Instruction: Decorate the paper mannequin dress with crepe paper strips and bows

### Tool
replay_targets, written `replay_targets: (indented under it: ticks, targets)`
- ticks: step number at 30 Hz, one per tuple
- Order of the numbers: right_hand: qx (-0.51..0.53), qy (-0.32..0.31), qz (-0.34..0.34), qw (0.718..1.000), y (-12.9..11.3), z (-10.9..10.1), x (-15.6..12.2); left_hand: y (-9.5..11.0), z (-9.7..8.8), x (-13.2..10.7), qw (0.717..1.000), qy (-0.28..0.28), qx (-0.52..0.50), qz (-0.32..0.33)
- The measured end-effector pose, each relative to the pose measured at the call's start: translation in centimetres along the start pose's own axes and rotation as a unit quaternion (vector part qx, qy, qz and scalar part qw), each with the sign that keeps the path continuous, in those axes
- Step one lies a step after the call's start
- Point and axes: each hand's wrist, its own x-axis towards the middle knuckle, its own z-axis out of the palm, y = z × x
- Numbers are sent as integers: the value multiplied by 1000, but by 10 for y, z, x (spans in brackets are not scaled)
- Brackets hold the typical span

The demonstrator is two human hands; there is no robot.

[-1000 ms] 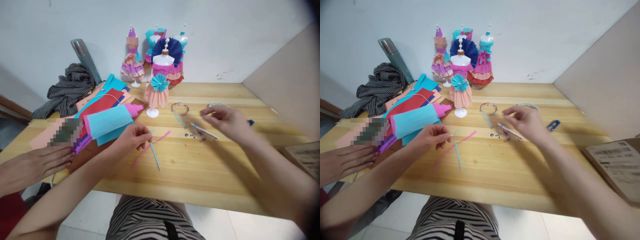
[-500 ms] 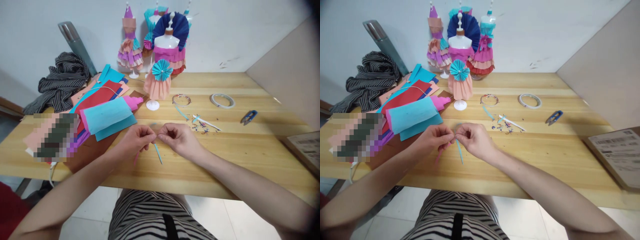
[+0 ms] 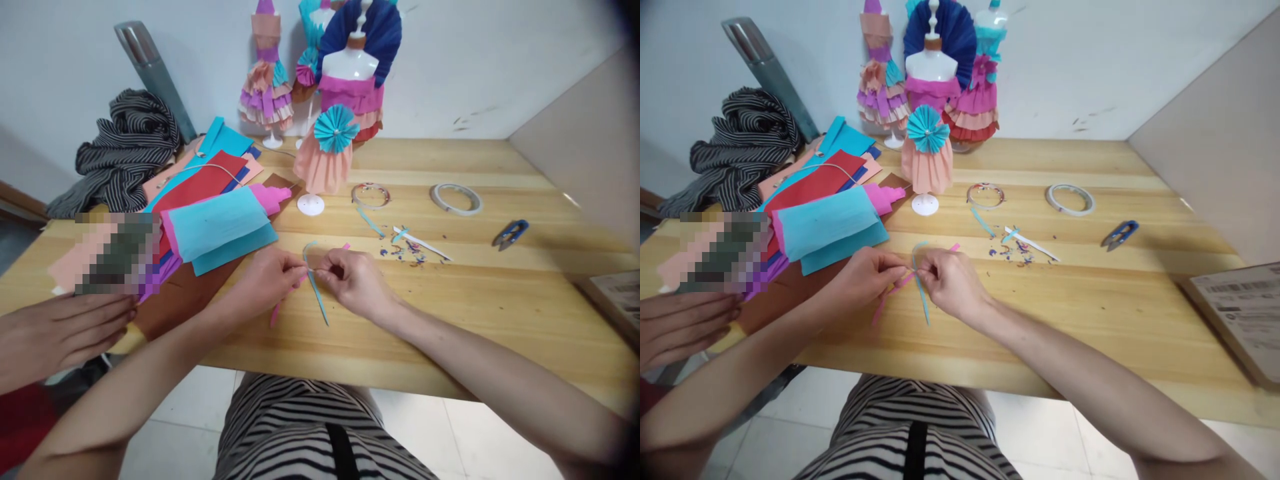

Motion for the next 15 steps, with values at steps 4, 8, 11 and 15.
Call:
replay_targets:
  ticks: [4,8,11,15]
  targets:
    - [-16,6,6,1000,7,-2,0,-7,-6,7,991,102,84,32]
    - [-17,-1,-12,1000,13,0,-1,-19,-11,21,977,127,146,83]
    - [-18,3,-44,999,15,2,-1,-23,-7,29,955,67,244,157]
    - [-23,13,-66,997,18,3,-2,-23,4,35,913,36,361,185]
